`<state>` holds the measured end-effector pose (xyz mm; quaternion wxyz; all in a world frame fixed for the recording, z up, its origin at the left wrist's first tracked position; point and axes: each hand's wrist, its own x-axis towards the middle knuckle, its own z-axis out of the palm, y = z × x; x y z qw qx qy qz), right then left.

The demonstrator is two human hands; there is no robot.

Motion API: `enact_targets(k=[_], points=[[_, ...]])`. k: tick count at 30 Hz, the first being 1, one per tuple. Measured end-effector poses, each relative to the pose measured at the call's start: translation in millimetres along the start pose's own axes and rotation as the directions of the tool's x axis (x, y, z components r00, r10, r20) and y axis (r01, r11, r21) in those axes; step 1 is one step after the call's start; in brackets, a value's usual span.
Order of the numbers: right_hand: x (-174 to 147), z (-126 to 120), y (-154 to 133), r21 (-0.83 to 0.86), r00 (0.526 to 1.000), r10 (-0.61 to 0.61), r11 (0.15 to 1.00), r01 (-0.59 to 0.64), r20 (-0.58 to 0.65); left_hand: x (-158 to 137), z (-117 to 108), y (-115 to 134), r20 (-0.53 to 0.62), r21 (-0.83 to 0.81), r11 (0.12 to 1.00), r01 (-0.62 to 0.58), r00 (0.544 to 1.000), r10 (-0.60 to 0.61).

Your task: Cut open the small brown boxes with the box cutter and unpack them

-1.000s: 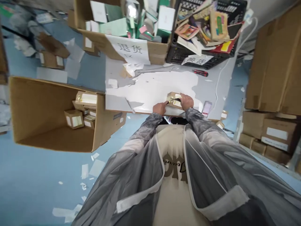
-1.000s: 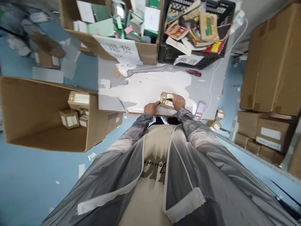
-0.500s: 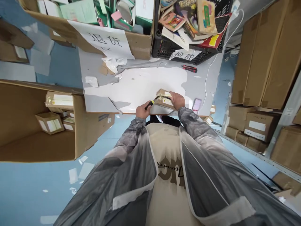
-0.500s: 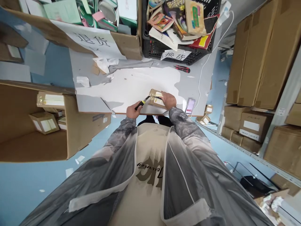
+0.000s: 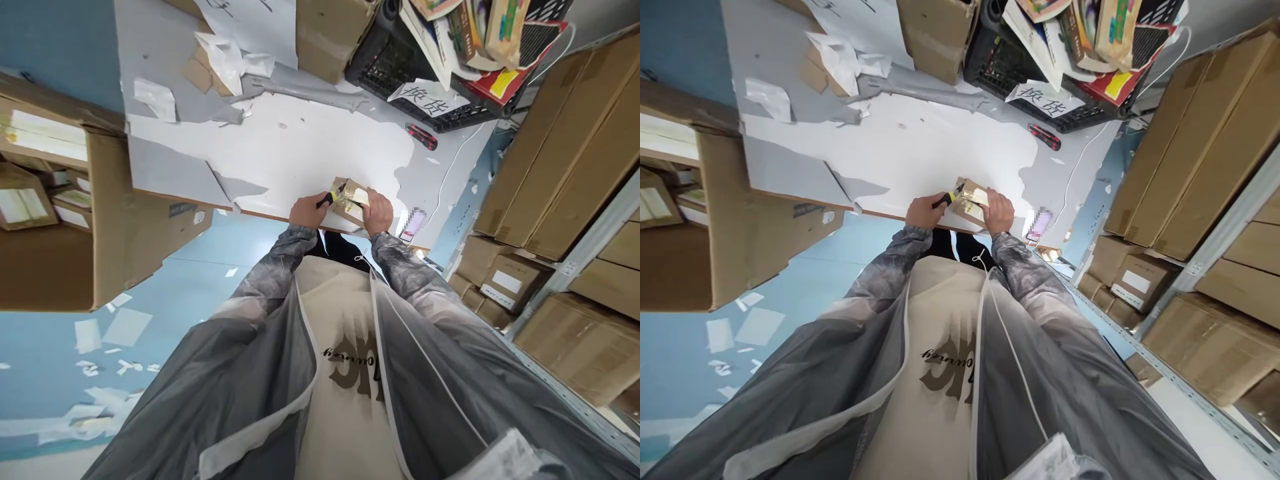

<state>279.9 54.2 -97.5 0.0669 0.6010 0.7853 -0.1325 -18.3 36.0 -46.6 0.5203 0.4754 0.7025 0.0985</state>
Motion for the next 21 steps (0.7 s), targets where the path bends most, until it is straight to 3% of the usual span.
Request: enact_targets(k=[7, 10, 13, 16, 21], points=[[1.5, 6.0, 5.2, -0.002, 0.998, 0.006, 1.0, -0.006, -0.067, -21.4, -14.0, 2.4, 0.095, 0.236, 0.972, -0.018, 0.996, -0.005], [3.4, -10.1, -2.9, -0.039, 0.999, 0.042, 0.998, -0.041, 0.016, -24.5, -14.5, -4.6, 0.119, 0.258, 0.965, -0.045, 0.993, 0.014], [9.2, -34.0, -15.8, -0.154, 0.98, 0.073, 0.987, -0.045, 0.183, -25.9, -6.5, -13.2, 0.145, 0.257, 0.963, -0.078, 0.989, 0.042], [25.3, -52.3, -25.5, -0.237, 0.955, 0.114, 0.97, -0.047, 0.275, -32.0, 7.7, -19.7, 0.225, 0.246, 0.96, -0.131, 0.972, 0.075], [59.6, -66.8, -17.0, -0.09, 0.979, -0.035, 0.994, 0.054, 0.203, -54.0, 29.1, -17.9, 0.172, 0.251, 0.967, -0.027, 0.985, -0.018]])
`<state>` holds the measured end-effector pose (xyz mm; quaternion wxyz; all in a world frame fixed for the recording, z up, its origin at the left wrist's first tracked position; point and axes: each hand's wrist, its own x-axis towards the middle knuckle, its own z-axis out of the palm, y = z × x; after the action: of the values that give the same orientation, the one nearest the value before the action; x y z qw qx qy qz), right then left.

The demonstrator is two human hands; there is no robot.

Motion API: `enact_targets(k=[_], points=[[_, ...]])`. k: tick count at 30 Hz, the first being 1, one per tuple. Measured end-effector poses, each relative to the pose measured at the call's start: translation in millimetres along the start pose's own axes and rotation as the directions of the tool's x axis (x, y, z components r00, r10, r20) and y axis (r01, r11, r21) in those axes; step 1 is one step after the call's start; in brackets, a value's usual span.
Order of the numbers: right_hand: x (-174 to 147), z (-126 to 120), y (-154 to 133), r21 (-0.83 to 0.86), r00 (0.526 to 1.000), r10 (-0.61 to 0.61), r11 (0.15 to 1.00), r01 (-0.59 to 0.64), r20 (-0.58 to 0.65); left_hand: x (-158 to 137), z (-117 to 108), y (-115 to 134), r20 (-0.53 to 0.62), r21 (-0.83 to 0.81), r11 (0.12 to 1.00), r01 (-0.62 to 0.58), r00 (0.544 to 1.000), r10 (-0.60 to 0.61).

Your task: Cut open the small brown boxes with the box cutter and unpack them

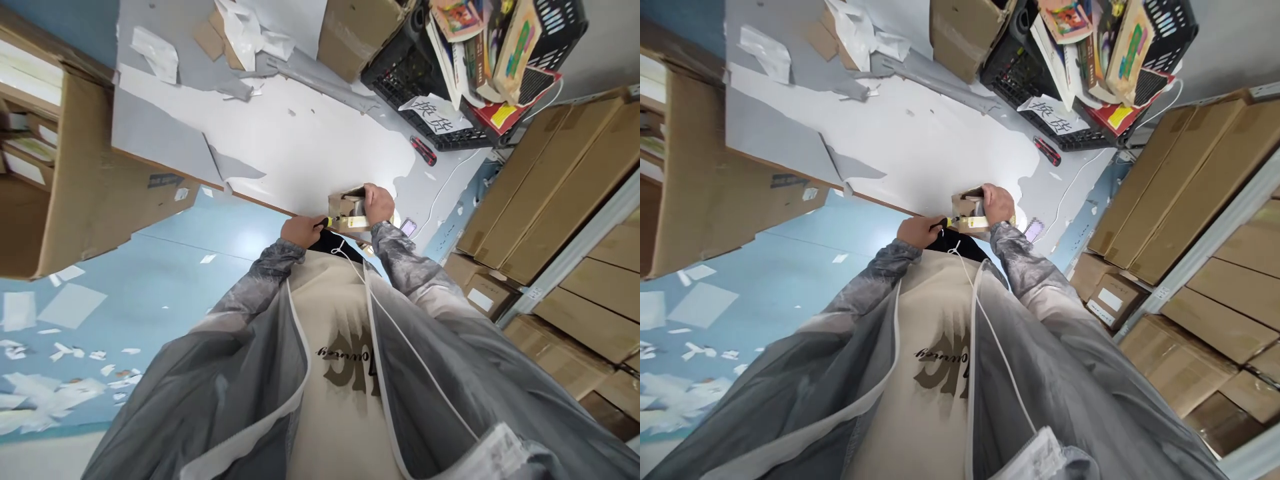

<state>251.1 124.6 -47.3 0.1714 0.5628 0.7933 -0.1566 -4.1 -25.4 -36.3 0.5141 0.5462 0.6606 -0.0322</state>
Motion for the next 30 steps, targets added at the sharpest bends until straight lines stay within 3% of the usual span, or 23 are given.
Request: enact_targets(k=[2, 5, 8, 10, 13, 15, 20, 24, 30], points=[[2.7, -7.0, 9.9, 0.031, 0.994, -0.056, 0.998, 0.059, -0.099, -5.9, 4.5, 5.1, -0.025, -0.003, 0.999, 0.043, 0.999, -0.043], [-7.4, -15.0, 19.8, -0.027, 0.981, -0.053, 0.998, 0.049, -0.188, -8.4, 8.3, 10.3, -0.055, -0.028, 0.996, 0.079, 0.995, -0.081], [-27.1, -16.0, 20.5, -0.045, 0.989, -0.148, 0.988, 0.146, -0.027, -4.8, 11.2, 9.5, -0.083, -0.099, 0.989, 0.111, 0.989, -0.119], [-40.5, -13.6, 19.1, -0.021, 0.955, -0.285, 0.958, 0.288, 0.078, -1.0, 12.7, 6.7, -0.1, -0.166, 0.977, 0.13, 0.984, -0.148], [-54.2, -8.8, 19.7, -0.016, 0.912, -0.399, 0.915, 0.402, 0.096, 3.9, 12.3, 3.4, -0.139, -0.264, 0.956, 0.13, 0.975, -0.171], [-57.4, -4.3, 22.3, -0.027, 0.916, -0.384, 0.921, 0.39, 0.111, 4.5, 10.3, 4.0, -0.166, -0.258, 0.959, 0.115, 0.973, -0.161], [-52.5, 15.7, 28.9, -0.027, 0.961, -0.242, 0.969, 0.247, 0.134, -7.6, 5.6, 13.3, -0.169, -0.053, 0.997, 0.058, 0.983, -0.066], [-47.2, 28.5, 28.6, 0.007, 0.96, -0.241, 0.97, 0.243, 0.141, -16.5, 3.7, 16.7, -0.135, 0.073, 0.995, 0.064, 0.989, -0.054], [-42.3, 34.1, 26.8, 0.071, 0.962, -0.21, 0.977, 0.201, 0.174, -1.0, 0.4, 17.1, -0.175, 0.002, 0.998, 0.069, 0.982, -0.067]])
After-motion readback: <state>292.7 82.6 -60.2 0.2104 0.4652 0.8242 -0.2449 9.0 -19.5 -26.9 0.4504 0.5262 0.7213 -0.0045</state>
